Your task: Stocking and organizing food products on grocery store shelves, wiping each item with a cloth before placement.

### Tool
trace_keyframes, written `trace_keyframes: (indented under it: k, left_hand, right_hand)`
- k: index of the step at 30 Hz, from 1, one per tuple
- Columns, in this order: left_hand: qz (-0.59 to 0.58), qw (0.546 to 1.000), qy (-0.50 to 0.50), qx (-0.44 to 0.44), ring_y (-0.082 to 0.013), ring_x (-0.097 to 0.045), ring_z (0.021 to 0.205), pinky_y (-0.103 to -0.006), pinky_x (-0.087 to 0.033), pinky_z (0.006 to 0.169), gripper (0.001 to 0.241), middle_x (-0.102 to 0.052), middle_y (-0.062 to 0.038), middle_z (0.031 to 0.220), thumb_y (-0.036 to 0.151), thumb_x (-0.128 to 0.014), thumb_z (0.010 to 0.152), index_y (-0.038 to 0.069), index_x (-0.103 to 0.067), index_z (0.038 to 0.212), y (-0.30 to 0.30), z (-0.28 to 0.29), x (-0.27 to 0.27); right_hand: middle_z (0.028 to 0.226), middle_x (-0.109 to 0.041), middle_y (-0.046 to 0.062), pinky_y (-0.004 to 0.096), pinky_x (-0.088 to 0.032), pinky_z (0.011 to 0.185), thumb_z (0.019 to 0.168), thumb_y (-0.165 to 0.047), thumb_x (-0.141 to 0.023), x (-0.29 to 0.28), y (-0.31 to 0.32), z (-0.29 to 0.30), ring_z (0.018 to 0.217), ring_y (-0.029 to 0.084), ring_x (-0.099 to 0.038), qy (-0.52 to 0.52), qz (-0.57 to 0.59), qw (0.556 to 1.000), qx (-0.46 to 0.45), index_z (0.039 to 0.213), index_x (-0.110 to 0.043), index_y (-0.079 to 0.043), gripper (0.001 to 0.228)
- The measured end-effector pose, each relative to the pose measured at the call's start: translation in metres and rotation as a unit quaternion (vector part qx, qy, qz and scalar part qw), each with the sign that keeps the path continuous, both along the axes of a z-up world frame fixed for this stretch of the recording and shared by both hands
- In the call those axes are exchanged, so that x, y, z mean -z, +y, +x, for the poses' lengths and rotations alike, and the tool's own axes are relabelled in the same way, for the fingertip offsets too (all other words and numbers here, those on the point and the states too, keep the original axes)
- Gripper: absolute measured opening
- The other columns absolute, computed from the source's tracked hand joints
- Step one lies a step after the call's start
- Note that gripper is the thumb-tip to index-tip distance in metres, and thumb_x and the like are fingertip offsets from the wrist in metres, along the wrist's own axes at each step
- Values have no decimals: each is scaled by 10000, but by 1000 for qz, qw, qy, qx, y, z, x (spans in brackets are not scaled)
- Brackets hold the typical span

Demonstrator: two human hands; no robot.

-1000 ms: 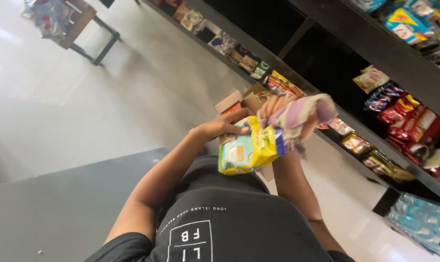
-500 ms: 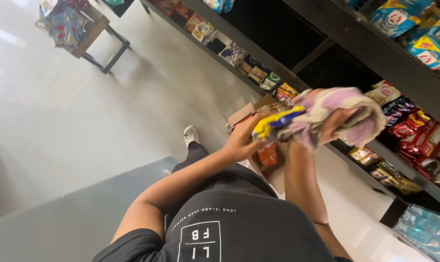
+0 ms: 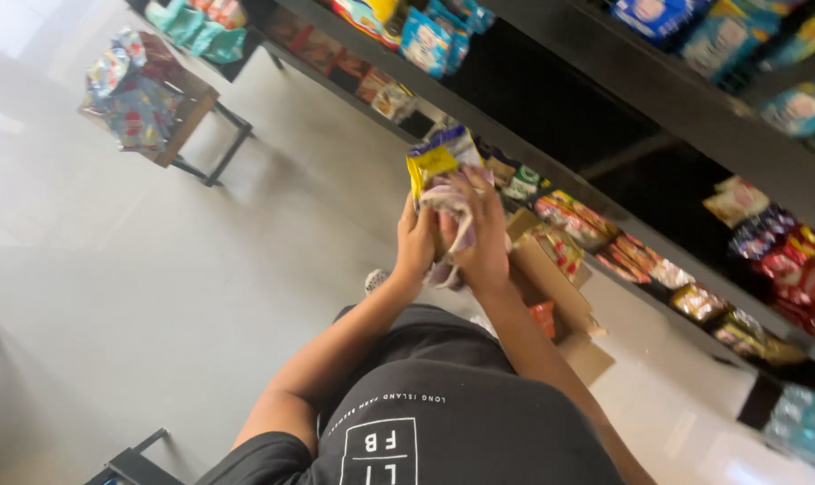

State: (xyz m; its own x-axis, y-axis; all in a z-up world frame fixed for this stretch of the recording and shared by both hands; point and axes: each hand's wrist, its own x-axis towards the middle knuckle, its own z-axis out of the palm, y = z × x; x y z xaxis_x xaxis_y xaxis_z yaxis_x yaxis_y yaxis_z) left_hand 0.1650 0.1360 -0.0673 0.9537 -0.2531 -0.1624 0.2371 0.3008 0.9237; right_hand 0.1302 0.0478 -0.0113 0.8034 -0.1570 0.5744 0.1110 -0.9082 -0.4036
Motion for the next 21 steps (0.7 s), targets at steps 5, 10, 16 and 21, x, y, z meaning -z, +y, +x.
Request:
trace_keyframes:
  k: [5,10,16,21]
  left_hand:
    - [-16,995,94,-43,-127,-591,874,-339,-520,839,382,-695,-18,940,424,-584,1048,176,-685,1321,53,31,5]
    - [-96,992,66,-58,-133,-667,822,-332,-569,792,400,-712,-37,909,446,-605,1045,154,-687,1305,116,85,41]
    - [-138,981,31,-129,-133,-657,843,-331,-561,801,346,-692,-39,905,390,-593,1056,94,-692,1205,192,126,34]
    - [-89,975,21,-202,-122,-623,875,-343,-533,858,366,-684,-36,930,384,-604,1045,76,-683,1226,219,151,36]
  right_hand:
    - [1232,-570,382,587,-502,951,920,-75,-706,102,-50,57,1129,549,-580,-118,38,992,34,1397,-481,102,556]
    - [1487,-423,320,391,-489,1051,968,-461,-646,1,43,134,1370,317,-477,125,492,853,124,1482,-331,94,819]
    - [1064,-724,182,442,-568,855,836,-450,-853,56,82,174,960,261,-713,290,497,817,32,1196,-709,-32,569]
    - [1105,-726,149,409,-559,894,779,-276,-887,14,155,224,972,204,-696,279,530,798,-69,1204,-699,-58,514]
